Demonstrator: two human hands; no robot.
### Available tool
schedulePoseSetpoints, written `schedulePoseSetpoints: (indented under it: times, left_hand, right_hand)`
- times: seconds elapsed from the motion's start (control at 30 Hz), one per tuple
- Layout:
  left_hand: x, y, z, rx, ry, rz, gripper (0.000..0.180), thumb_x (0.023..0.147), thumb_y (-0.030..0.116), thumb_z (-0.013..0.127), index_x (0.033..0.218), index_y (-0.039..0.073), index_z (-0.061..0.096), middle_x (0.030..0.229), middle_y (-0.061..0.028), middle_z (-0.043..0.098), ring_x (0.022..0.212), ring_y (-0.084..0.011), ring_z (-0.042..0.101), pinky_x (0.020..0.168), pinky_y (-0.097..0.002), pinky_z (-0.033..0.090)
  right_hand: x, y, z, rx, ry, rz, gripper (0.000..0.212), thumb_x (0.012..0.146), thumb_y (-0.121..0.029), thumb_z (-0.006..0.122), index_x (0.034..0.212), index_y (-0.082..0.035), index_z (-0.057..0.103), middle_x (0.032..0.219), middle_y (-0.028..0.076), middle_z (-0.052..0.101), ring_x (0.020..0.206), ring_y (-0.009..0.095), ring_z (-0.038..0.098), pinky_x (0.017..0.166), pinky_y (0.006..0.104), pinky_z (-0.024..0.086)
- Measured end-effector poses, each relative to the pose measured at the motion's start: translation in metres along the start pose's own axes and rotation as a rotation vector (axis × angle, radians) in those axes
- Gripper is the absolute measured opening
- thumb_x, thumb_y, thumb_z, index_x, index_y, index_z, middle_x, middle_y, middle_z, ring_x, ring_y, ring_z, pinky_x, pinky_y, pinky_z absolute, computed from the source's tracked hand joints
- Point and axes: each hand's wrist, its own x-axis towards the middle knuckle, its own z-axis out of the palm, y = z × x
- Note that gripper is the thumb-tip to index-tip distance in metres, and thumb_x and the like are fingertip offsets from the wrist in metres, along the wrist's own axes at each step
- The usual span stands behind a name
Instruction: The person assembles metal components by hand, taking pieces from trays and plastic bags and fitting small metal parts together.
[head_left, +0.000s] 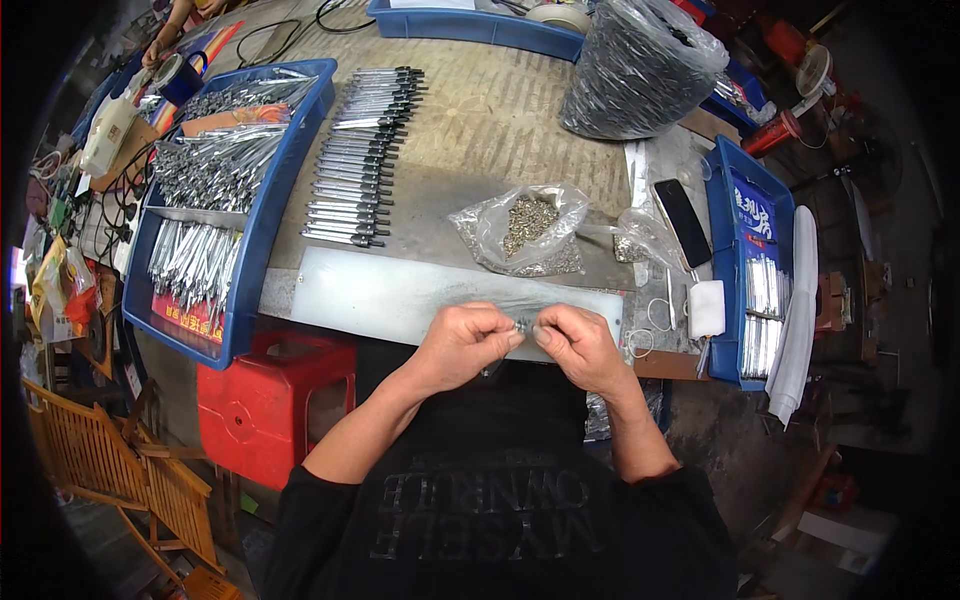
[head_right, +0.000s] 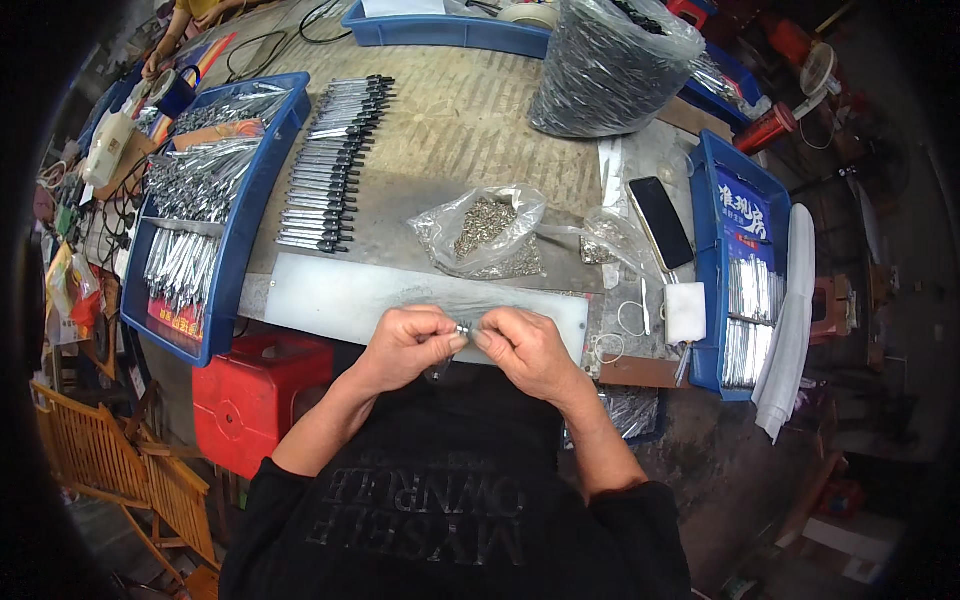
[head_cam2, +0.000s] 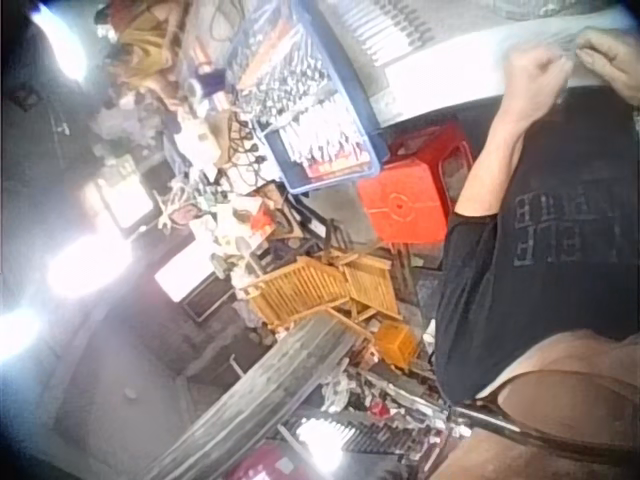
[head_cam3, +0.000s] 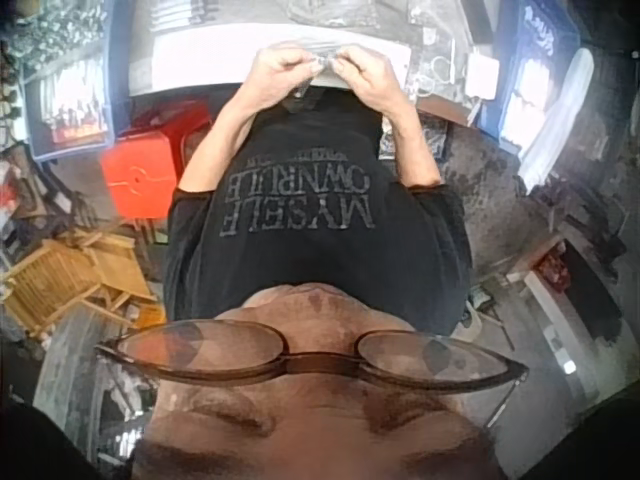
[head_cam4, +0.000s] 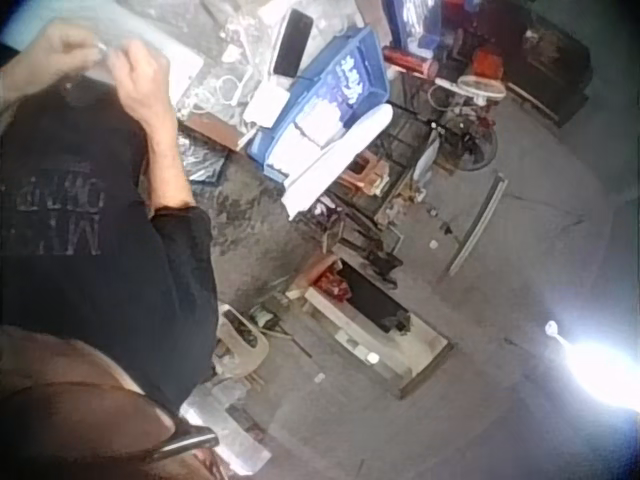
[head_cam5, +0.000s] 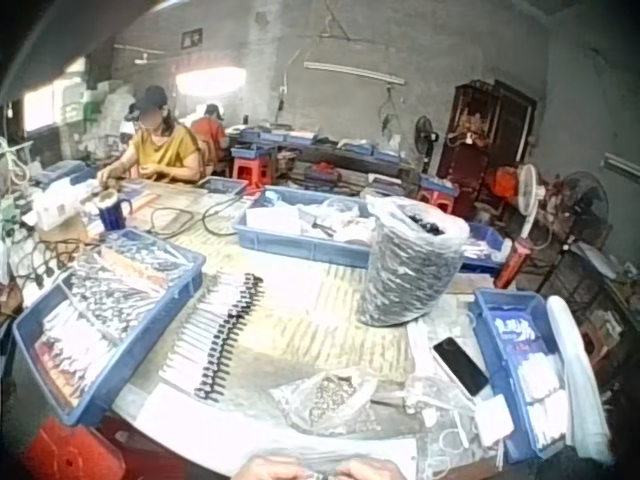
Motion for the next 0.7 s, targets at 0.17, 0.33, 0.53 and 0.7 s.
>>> schedulePoseSetpoints:
  times: [0.17,0.33,0.53,0.7]
  left_hand:
    - [0.0,0.009,-0.001,0.17,-0.117,0.103,0.009,0.078,0.006,0.065,0.075,-0.002,0.062,0.066,-0.003,0.054,0.056,-0.008,0.048,0.048,-0.0233,0.039]
    - [0.001,0.006,-0.003,0.043,-0.213,0.029,0.009,0.079,0.007,0.064,0.082,-0.001,0.061,0.067,-0.002,0.054,0.057,-0.0079,0.048,0.049,-0.0236,0.039]
    - [0.003,0.005,0.012,0.325,0.057,0.138,0.01,0.081,0.006,0.06,0.087,0.0,0.055,0.072,-0.0092,0.054,0.06,-0.0166,0.052,0.053,-0.0284,0.041]
    - [0.01,0.003,0.019,0.684,0.259,0.451,0.015,0.076,0.006,0.061,0.088,0.002,0.054,0.064,-0.0103,0.051,0.057,-0.0271,0.054,0.05,-0.0348,0.042]
  right_hand:
    - [0.006,0.007,-0.003,0.012,-0.176,-0.198,0.018,0.081,-0.015,0.059,0.074,0.001,0.053,0.063,0.011,0.052,0.057,0.025,0.051,0.053,0.0336,0.04]
    - [0.006,0.004,-0.001,0.106,-0.169,-0.206,0.015,0.079,-0.008,0.058,0.069,0.001,0.053,0.059,0.01,0.051,0.053,0.024,0.051,0.051,0.0331,0.04]
    - [0.005,0.001,0.017,0.089,0.148,-0.012,0.015,0.081,-0.006,0.055,0.068,0.001,0.052,0.057,0.006,0.051,0.051,0.013,0.048,0.047,0.0278,0.037]
    - [0.005,0.004,0.031,0.385,0.296,0.251,0.018,0.084,-0.008,0.054,0.068,0.002,0.051,0.057,0.002,0.05,0.055,0.006,0.041,0.046,0.0254,0.036]
